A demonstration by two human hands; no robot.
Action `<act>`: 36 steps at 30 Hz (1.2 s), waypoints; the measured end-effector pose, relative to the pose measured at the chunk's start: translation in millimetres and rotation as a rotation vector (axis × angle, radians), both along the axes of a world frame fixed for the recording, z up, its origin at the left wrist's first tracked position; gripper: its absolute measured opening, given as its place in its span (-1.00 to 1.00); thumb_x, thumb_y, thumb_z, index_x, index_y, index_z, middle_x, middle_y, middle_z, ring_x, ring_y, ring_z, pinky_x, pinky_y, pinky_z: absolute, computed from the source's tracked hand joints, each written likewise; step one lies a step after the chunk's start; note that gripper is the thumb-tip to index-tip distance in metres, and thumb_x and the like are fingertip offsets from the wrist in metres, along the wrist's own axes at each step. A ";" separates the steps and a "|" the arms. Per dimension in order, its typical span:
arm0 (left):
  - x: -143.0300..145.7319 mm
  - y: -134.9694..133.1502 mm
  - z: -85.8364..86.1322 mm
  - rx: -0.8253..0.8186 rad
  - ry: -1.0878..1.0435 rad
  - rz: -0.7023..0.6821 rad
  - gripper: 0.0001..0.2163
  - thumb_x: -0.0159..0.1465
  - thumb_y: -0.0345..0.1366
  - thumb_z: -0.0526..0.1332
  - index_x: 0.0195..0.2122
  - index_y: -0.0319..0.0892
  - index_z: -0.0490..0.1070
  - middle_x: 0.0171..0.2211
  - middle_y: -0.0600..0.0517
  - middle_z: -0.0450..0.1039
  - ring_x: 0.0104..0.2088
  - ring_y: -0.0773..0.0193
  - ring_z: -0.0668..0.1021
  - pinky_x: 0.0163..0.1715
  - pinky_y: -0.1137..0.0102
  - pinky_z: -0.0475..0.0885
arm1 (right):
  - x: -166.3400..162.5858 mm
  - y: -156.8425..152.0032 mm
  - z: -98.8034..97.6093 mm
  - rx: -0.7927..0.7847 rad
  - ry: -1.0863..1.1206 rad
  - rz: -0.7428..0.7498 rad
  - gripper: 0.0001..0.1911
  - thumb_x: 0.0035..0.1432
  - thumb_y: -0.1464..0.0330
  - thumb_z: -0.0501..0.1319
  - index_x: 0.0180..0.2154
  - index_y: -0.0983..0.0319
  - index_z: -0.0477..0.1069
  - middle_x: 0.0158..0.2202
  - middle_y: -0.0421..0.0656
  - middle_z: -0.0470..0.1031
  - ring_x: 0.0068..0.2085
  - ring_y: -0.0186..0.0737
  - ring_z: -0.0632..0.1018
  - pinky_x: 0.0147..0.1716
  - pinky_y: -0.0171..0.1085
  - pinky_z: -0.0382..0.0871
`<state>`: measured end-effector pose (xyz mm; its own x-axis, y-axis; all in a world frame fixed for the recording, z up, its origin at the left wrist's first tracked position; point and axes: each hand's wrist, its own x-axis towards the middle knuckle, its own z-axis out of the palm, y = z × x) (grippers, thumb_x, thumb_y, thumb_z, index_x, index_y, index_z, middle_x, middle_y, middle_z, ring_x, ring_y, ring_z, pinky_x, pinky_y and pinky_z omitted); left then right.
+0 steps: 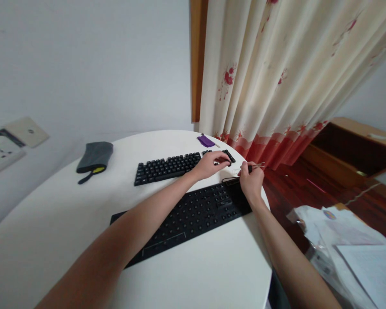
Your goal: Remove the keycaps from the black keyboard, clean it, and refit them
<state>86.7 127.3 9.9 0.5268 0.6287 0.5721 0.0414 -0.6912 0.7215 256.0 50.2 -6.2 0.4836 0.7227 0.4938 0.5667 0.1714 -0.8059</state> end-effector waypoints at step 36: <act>37.0 20.1 -17.6 0.331 0.670 0.555 -0.93 0.20 -0.25 0.36 -0.35 -0.08 0.63 -0.14 -0.06 0.44 -0.03 0.01 0.35 -0.06 0.12 0.23 | 6.0 -2.3 11.1 0.128 0.119 0.001 -0.65 0.29 0.23 0.09 -0.50 0.22 0.39 -0.61 -0.22 0.42 -0.54 -0.26 0.44 -0.46 -0.30 0.26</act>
